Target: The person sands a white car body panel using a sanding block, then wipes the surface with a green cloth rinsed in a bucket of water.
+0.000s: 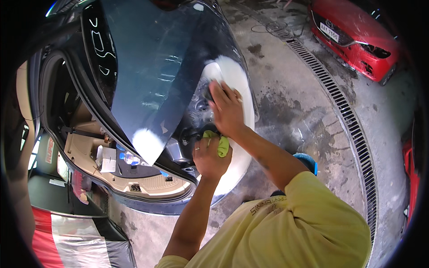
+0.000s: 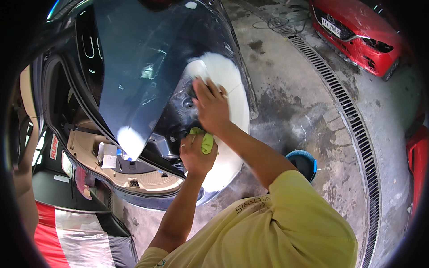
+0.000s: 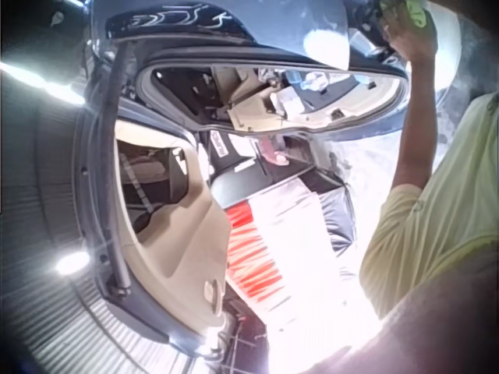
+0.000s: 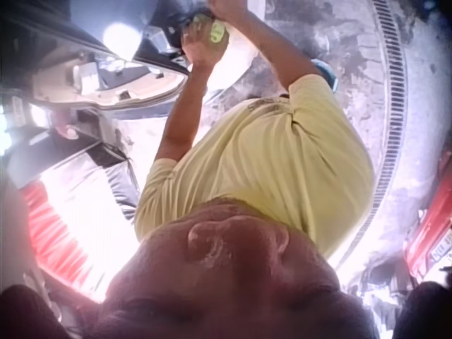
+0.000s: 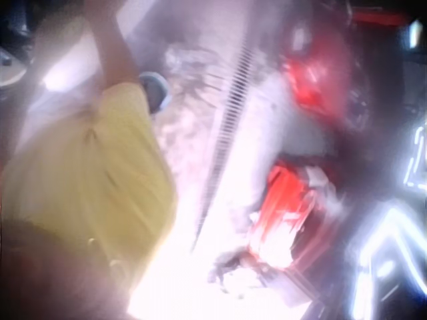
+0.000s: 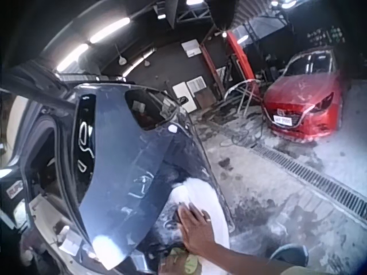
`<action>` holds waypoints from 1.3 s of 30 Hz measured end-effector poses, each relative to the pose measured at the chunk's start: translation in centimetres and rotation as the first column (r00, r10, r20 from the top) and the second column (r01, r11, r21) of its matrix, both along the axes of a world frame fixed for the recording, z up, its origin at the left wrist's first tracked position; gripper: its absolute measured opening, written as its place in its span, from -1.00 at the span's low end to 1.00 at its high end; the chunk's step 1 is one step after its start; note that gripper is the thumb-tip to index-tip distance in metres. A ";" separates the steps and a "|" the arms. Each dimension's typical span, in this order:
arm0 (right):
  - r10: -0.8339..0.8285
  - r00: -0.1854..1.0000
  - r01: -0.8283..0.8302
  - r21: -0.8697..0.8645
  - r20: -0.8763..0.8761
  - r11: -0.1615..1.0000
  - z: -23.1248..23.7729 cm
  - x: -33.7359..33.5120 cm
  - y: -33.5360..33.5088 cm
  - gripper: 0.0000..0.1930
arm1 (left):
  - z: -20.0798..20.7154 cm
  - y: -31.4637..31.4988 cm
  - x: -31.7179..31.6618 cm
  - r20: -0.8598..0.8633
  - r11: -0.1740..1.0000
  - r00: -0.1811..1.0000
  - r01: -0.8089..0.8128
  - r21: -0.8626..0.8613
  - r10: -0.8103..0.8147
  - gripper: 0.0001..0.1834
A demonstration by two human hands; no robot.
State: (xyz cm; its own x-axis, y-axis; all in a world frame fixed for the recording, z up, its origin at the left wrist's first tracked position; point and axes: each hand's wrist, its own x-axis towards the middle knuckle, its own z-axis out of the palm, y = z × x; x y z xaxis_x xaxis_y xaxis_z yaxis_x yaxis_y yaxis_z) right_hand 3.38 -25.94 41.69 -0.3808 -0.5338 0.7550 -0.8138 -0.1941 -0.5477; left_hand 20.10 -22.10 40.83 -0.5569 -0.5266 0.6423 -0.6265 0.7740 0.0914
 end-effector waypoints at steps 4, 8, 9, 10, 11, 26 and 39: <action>-0.104 0.980 0.124 0.108 -0.170 0.986 -0.9 -0.4 0.7 -0.33 | 0.3 -0.2 -0.5 -0.012 1.000 1.000 0.003 0.003 -0.003 -0.64; -0.047 0.956 0.091 0.137 -0.291 0.986 -0.4 -1.3 -0.3 -0.26 | 0.1 -0.6 -0.1 -0.027 1.000 0.999 0.025 0.000 -0.025 -0.63; -0.044 0.957 0.094 0.164 -0.286 0.982 -1.0 -1.2 0.2 -0.26 | -0.1 -0.4 0.0 -0.019 1.000 1.000 0.012 0.004 -0.012 -0.63; -0.053 0.956 0.109 0.182 -0.287 0.977 -1.2 -1.3 0.6 -0.25 | -0.1 -0.3 -0.3 -0.018 1.000 1.000 0.009 -0.002 -0.009 -0.62; -0.063 0.955 0.125 0.200 -0.289 0.972 -1.2 -1.4 0.7 -0.24 | -0.1 -0.3 -0.4 -0.018 1.000 1.000 0.007 -0.008 -0.007 -0.62; 0.073 0.718 0.046 -0.152 0.692 0.987 6.2 0.3 -3.6 -0.56 | -0.1 -0.4 -0.7 -0.001 1.000 1.000 0.016 0.004 -0.016 -0.58; 0.155 0.815 -0.038 -0.216 0.558 0.976 8.4 4.4 1.3 -0.49 | -0.2 -0.8 -0.6 -0.026 0.998 0.999 0.040 -0.050 -0.041 -0.59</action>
